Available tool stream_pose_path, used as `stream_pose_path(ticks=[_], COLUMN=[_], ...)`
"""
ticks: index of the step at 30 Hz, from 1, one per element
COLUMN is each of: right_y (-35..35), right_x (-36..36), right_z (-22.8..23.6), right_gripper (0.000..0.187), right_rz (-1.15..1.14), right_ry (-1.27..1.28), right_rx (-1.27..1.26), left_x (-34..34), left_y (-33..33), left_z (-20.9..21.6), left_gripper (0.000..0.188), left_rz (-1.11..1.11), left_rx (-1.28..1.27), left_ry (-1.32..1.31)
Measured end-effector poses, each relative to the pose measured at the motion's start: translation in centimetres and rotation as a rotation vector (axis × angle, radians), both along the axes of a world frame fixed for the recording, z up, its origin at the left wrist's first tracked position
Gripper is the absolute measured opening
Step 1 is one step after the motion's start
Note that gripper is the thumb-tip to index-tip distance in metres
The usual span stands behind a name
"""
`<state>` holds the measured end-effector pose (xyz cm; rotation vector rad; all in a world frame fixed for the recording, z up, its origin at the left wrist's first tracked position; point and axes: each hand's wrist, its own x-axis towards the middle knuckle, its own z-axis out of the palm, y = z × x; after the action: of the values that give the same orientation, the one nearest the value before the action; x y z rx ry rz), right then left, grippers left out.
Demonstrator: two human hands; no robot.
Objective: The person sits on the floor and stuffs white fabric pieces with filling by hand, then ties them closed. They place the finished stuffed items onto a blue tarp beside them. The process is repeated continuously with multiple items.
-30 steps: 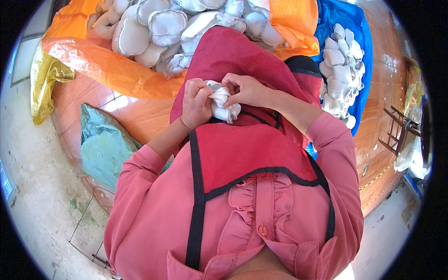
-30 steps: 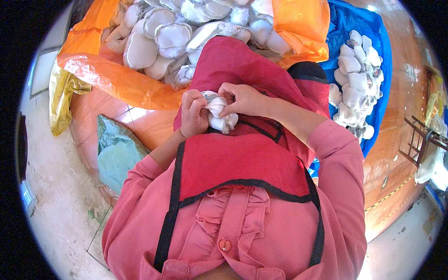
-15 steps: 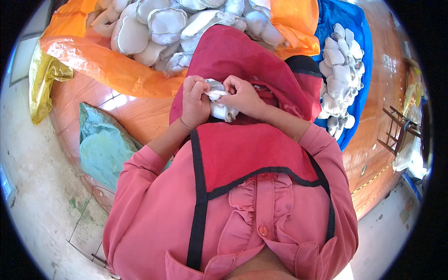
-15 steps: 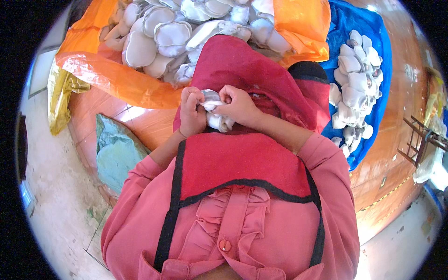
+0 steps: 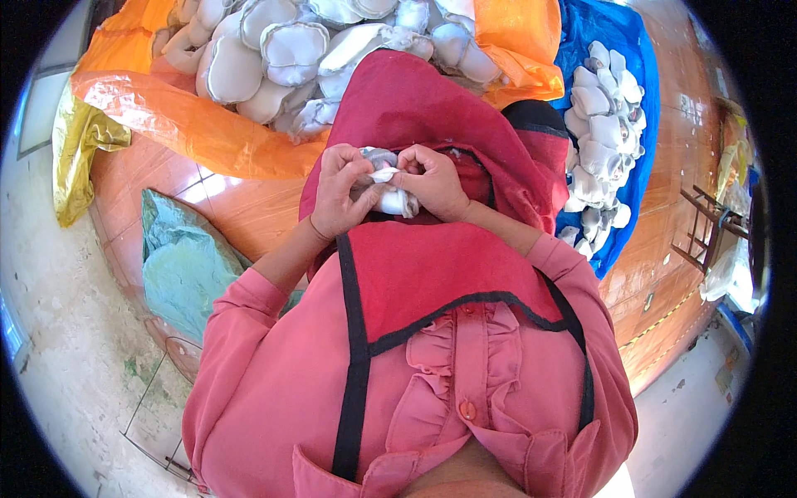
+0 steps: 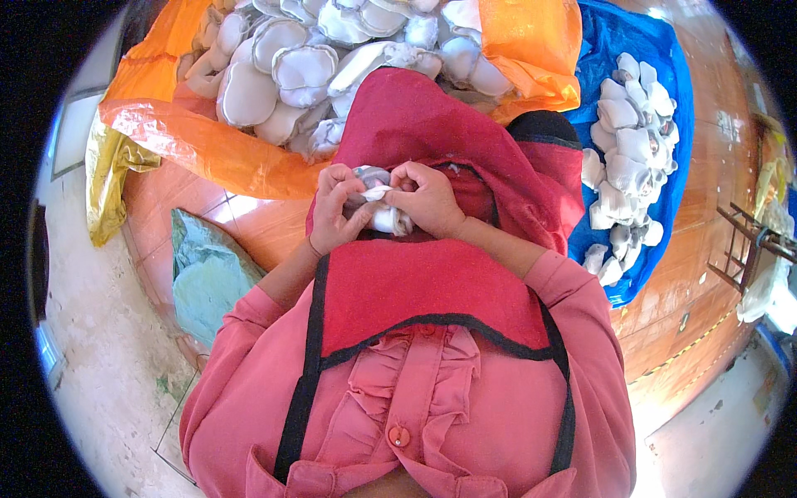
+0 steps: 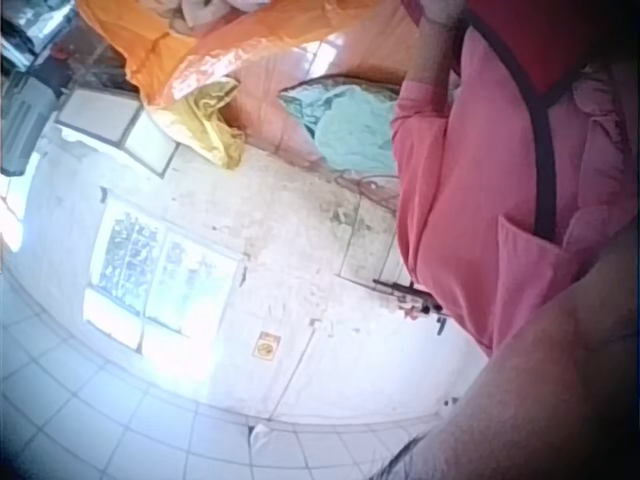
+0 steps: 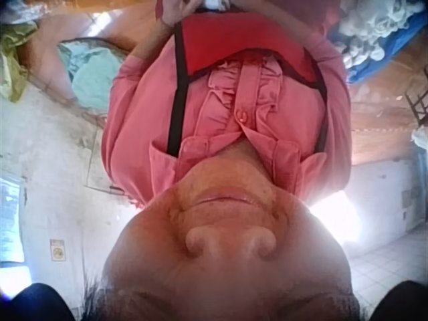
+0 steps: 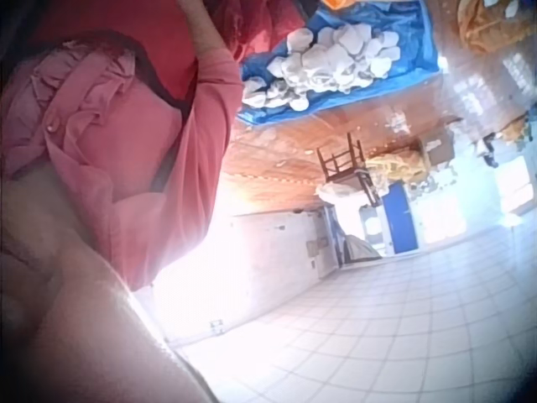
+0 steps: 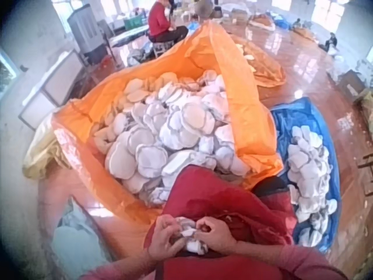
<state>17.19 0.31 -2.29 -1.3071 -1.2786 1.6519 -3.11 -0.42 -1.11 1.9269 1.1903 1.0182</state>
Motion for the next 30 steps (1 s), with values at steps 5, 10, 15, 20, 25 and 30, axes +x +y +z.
stream_pose_path(ticks=[5, 10, 15, 20, 25, 30], right_y=[-0.2, -0.7, -0.3, 0.7, 1.7, 2.1], right_x=[0.0, 0.0, 0.1, 1.3, 2.3, 2.6], right_z=[0.3, -0.4, -0.4, -0.6, -0.3, -0.2], right_gripper=[0.015, 0.013, 0.013, 0.013, 0.017, 0.018], right_rz=[-0.020, -0.066, -0.095, -0.003, 0.156, 0.202], right_ry=[0.075, 0.068, 0.129, 0.061, -0.036, -0.068], right_rx=[-0.040, -0.004, -0.027, 0.092, 0.176, 0.216], left_x=[0.0, -0.5, -1.0, -0.4, 0.2, 0.7], left_y=[0.1, 1.1, 2.9, 2.8, 2.5, 2.3], left_z=[-1.0, 0.1, 0.3, -0.6, -0.3, -0.8], left_gripper=[0.028, 0.028, 0.027, 0.026, 0.029, 0.030], left_rz=[-0.009, -0.110, -0.234, -0.176, -0.120, -0.076], left_rx=[0.042, 0.098, 0.310, 0.379, 0.393, 0.381], left_ry=[-0.022, 0.085, 0.193, 0.244, 0.273, 0.257])
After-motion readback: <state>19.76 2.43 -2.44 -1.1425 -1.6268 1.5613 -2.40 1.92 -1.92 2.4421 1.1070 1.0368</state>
